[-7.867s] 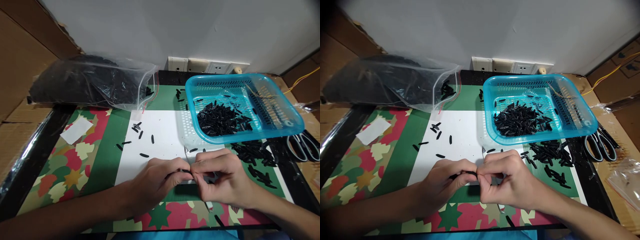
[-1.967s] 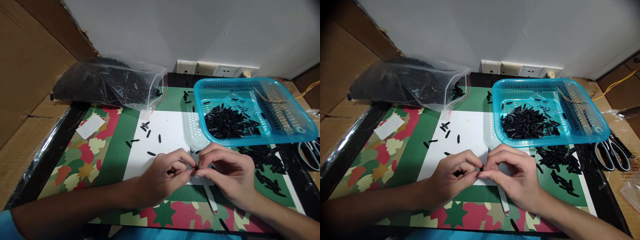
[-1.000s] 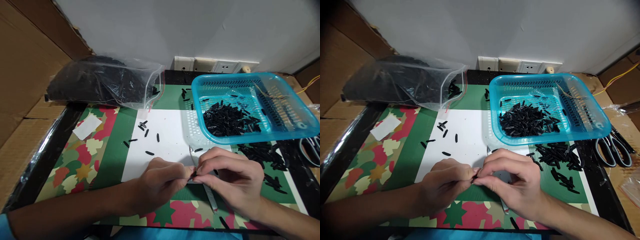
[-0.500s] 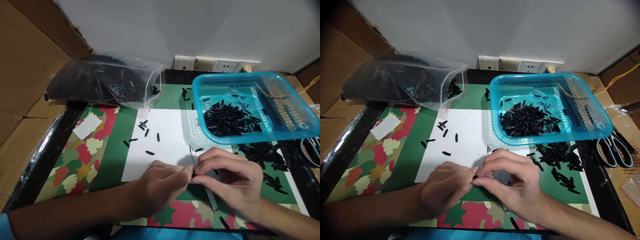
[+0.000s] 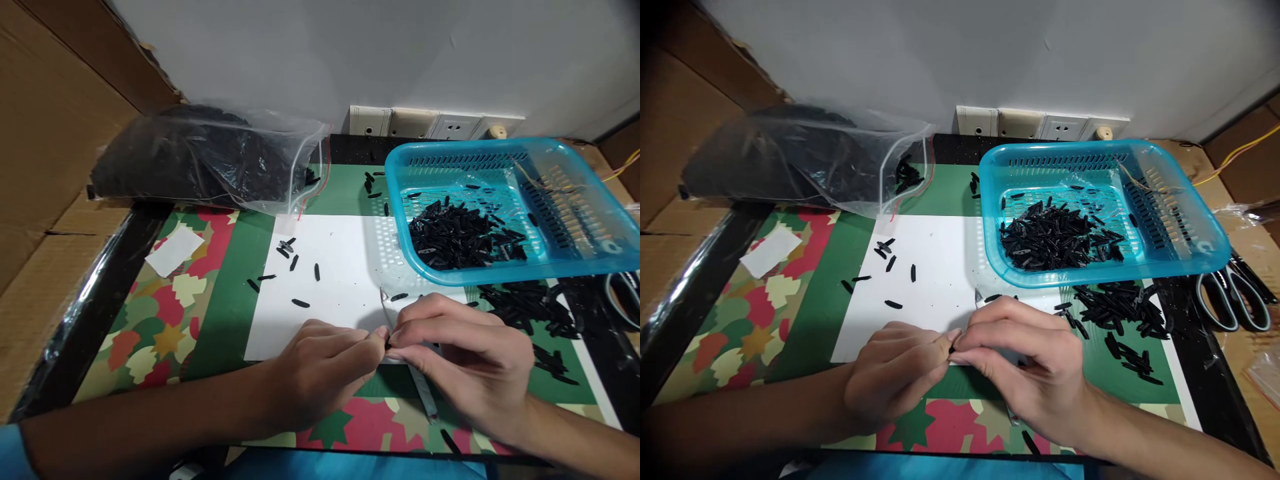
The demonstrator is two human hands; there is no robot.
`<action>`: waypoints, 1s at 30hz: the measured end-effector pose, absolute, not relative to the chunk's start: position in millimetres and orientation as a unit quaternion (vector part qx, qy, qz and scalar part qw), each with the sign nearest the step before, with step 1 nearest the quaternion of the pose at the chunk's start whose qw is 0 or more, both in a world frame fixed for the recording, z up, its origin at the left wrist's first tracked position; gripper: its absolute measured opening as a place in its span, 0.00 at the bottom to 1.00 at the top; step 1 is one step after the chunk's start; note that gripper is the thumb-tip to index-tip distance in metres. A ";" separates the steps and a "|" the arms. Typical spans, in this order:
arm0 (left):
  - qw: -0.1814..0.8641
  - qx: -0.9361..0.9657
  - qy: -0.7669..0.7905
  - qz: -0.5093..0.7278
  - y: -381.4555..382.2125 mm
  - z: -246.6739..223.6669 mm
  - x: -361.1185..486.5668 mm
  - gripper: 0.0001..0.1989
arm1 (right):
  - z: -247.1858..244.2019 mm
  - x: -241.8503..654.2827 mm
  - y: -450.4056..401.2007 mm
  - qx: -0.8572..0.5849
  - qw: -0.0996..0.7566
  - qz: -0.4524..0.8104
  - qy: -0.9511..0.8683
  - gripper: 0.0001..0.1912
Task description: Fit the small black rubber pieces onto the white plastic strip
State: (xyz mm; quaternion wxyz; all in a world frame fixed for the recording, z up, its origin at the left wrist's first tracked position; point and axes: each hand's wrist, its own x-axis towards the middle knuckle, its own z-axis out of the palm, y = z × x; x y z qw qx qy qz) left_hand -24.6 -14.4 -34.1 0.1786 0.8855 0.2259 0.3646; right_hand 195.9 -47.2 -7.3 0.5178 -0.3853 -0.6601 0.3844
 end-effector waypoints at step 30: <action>0.217 0.910 0.100 0.338 -8.5 -29.2 -25.0 0.14 | 5.9 213.2 -37.3 -0.368 0.325 0.636 -0.596 0.11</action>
